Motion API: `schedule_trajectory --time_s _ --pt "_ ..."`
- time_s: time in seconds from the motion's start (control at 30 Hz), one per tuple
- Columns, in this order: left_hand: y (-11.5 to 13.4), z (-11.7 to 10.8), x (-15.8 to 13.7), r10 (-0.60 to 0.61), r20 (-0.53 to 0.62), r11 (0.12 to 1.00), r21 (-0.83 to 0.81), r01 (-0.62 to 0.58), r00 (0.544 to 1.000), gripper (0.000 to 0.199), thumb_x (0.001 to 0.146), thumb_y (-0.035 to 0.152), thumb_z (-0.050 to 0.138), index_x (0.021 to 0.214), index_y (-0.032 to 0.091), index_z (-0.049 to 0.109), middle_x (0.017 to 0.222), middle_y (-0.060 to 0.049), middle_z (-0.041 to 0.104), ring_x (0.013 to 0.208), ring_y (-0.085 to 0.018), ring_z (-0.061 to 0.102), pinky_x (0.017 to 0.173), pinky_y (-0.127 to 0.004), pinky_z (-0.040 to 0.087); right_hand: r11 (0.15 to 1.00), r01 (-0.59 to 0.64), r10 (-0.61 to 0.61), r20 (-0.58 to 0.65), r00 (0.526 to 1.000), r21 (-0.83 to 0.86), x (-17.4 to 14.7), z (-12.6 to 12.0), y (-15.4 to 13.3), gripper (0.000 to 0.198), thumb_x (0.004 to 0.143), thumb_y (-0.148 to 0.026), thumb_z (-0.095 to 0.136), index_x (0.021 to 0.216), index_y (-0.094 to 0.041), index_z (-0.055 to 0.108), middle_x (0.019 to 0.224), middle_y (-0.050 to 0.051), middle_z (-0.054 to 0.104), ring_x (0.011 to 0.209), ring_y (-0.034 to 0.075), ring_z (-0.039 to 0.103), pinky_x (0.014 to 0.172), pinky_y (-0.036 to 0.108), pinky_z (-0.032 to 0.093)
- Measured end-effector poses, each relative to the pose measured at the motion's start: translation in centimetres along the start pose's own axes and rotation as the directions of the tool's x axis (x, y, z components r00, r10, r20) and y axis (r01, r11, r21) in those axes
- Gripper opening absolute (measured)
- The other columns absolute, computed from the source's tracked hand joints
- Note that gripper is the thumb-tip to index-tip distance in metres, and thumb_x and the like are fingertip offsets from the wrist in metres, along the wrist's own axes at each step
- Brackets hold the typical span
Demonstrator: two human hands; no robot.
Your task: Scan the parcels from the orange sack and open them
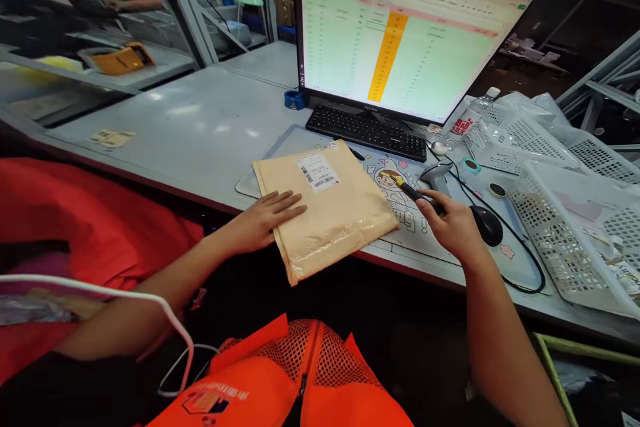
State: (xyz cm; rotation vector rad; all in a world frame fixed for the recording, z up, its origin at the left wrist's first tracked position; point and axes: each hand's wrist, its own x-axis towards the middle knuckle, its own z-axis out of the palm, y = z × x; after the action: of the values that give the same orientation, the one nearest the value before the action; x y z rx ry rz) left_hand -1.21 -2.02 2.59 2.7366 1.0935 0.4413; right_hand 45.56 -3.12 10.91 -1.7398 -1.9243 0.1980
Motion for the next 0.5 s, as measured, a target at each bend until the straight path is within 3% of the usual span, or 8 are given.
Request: schedule_trajectory --time_s 0.13,0.23,0.3,0.4,0.43,0.5 --pt "2.4 2.5 -2.0 0.164 -0.081 0.985 -0.044 -0.168 0.983 0.059 0.105 0.019 0.047 0.163 0.029 0.049 0.170 -0.008 0.043 0.162 -0.026 0.035 0.134 -0.051 0.028 0.997 0.034 -0.046 0.159 0.986 0.072 2.5 0.0 -2.8 0.066 0.099 -0.070 0.058 0.140 -0.020 0.070 0.073 0.004 0.071 0.057 0.022 0.065 0.058 0.036 0.053" --pt "2.5 3.2 -4.6 0.177 -0.036 0.983 -0.049 -0.178 0.984 0.067 0.101 0.012 0.049 0.163 0.037 0.049 0.172 -0.001 0.040 0.166 -0.028 0.024 0.137 -0.056 0.018 0.990 0.113 -0.131 0.233 0.964 0.088 4.7 0.6 -4.6 0.058 0.101 -0.064 0.058 0.138 -0.021 0.069 0.081 0.005 0.074 0.063 0.022 0.068 0.060 0.035 0.055" --pt "1.4 2.2 -6.2 0.063 -0.025 0.996 -0.062 -0.064 0.998 0.070 0.098 0.008 0.048 0.161 0.037 0.051 0.174 -0.001 0.037 0.167 -0.030 0.021 0.136 -0.063 0.015 0.984 0.140 -0.165 0.266 0.950 0.110 5.9 1.6 -6.0 0.054 0.101 -0.061 0.058 0.137 -0.021 0.068 0.083 0.005 0.074 0.066 0.021 0.068 0.061 0.034 0.055" --pt "-1.0 -0.7 -6.4 -0.171 -0.136 0.967 -0.214 0.140 0.976 0.057 0.103 0.014 0.040 0.154 0.025 0.060 0.169 -0.008 0.047 0.159 -0.027 0.041 0.133 -0.054 0.030 0.973 0.135 -0.189 0.305 0.933 0.188 7.0 4.3 -8.2 0.053 0.103 -0.057 0.053 0.140 -0.021 0.065 0.090 0.006 0.074 0.073 0.022 0.069 0.066 0.035 0.056" --pt "-1.8 -1.7 -5.6 -0.267 -0.202 0.938 -0.281 0.205 0.942 0.052 0.106 0.020 0.038 0.151 0.022 0.063 0.164 -0.009 0.053 0.153 -0.026 0.049 0.131 -0.049 0.036 0.969 0.143 -0.200 0.295 0.934 0.204 7.2 5.5 -9.0 0.053 0.103 -0.054 0.051 0.140 -0.020 0.065 0.096 0.007 0.075 0.079 0.023 0.070 0.072 0.036 0.058" --pt "-3.2 -3.1 -2.5 -0.466 -0.309 0.861 -0.374 0.345 0.829 0.049 0.110 0.036 0.039 0.148 0.017 0.064 0.153 -0.012 0.063 0.143 -0.026 0.057 0.126 -0.045 0.042 0.962 0.175 -0.226 0.256 0.940 0.209 7.3 8.1 -10.7 0.051 0.102 -0.049 0.049 0.139 -0.017 0.065 0.110 0.011 0.076 0.097 0.027 0.071 0.086 0.041 0.058"
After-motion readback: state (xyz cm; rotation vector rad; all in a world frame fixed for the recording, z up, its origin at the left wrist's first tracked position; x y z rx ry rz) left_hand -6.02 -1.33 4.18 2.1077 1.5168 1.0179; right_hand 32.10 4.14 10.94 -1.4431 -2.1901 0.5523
